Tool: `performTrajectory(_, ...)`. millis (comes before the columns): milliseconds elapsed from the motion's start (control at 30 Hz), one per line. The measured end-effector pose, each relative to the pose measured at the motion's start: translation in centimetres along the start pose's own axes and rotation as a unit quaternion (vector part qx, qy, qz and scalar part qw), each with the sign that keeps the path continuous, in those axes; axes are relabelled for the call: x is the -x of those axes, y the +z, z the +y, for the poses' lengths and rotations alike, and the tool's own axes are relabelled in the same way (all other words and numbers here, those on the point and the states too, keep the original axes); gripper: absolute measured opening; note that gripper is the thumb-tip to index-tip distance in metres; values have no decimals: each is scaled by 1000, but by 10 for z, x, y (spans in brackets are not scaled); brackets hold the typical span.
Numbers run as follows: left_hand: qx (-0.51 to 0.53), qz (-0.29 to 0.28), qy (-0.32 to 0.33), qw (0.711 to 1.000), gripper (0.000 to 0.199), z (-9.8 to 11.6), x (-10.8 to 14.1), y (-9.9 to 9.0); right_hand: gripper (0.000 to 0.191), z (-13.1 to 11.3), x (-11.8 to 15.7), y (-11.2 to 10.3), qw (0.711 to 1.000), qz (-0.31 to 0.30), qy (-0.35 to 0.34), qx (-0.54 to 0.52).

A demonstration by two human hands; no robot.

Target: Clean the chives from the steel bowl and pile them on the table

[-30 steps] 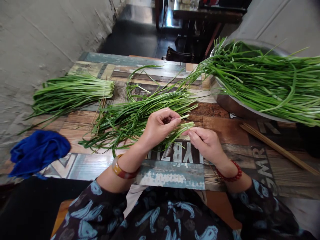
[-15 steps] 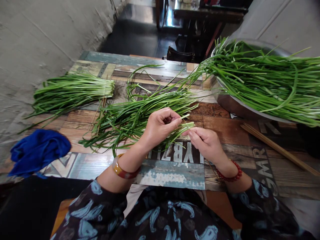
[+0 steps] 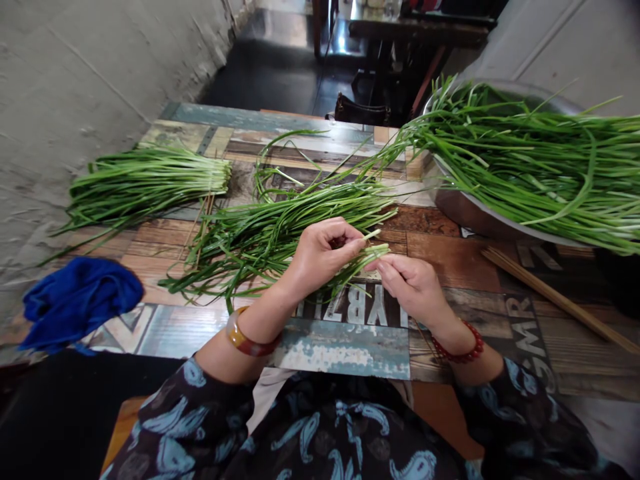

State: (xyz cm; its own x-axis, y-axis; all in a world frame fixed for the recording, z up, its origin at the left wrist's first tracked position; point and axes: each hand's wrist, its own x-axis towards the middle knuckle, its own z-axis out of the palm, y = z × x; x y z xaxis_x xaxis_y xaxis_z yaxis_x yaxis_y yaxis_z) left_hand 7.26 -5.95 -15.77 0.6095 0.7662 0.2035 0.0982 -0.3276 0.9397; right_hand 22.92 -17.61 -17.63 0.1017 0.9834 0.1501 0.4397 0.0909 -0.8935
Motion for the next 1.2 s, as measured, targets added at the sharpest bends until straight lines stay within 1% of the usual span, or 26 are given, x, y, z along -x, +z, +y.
performTrajectory(267, -11, -32, 14, 999, 14, -2, 0, 0, 34, 3, -1, 1, 1000, 5, -3, 21)
performTrajectory(367, -4, -44, 20, 999, 15, -2, -1, -2, 33, 5, -2, 0, 1000, 3, -10, 21)
performTrajectory(433, 2, -56, 20, 998, 12, -2, -2, -5, 32, 5, -3, -1, 1000, -1, -17, 17)
performTrajectory(500, 12, -78, 11, 997, 11, -2, -3, -7, 33, 5, -4, -2, 1000, -5, -20, 12)
performTrajectory(600, 40, -126, -16, 991, 21, -1, -2, -7, 35, 4, -5, -3, 1000, -11, -16, 16)
performTrajectory(667, 51, -150, -32, 987, 23, -1, -2, -5, 36, 3, -6, -4, 1000, -14, -15, 24)
performTrajectory(733, 53, -150, -41, 986, 24, 1, -2, -4, 35, 2, -6, -4, 999, -13, -19, 32)
performTrajectory(900, 34, -117, -58, 991, 29, 3, -2, -5, 36, -1, -5, -4, 998, -7, -33, 51)
performTrajectory(1000, 49, -122, -74, 989, 32, 2, -2, -6, 36, -1, -4, -2, 997, 4, -40, 63)
performTrajectory(1100, 70, -130, -86, 985, 33, 0, -2, -6, 32, 2, -3, 3, 995, 31, -56, 73)
performTrajectory(1200, 84, -140, -90, 982, 33, -1, -2, -3, 30, 3, -2, 8, 995, 51, -66, 61)
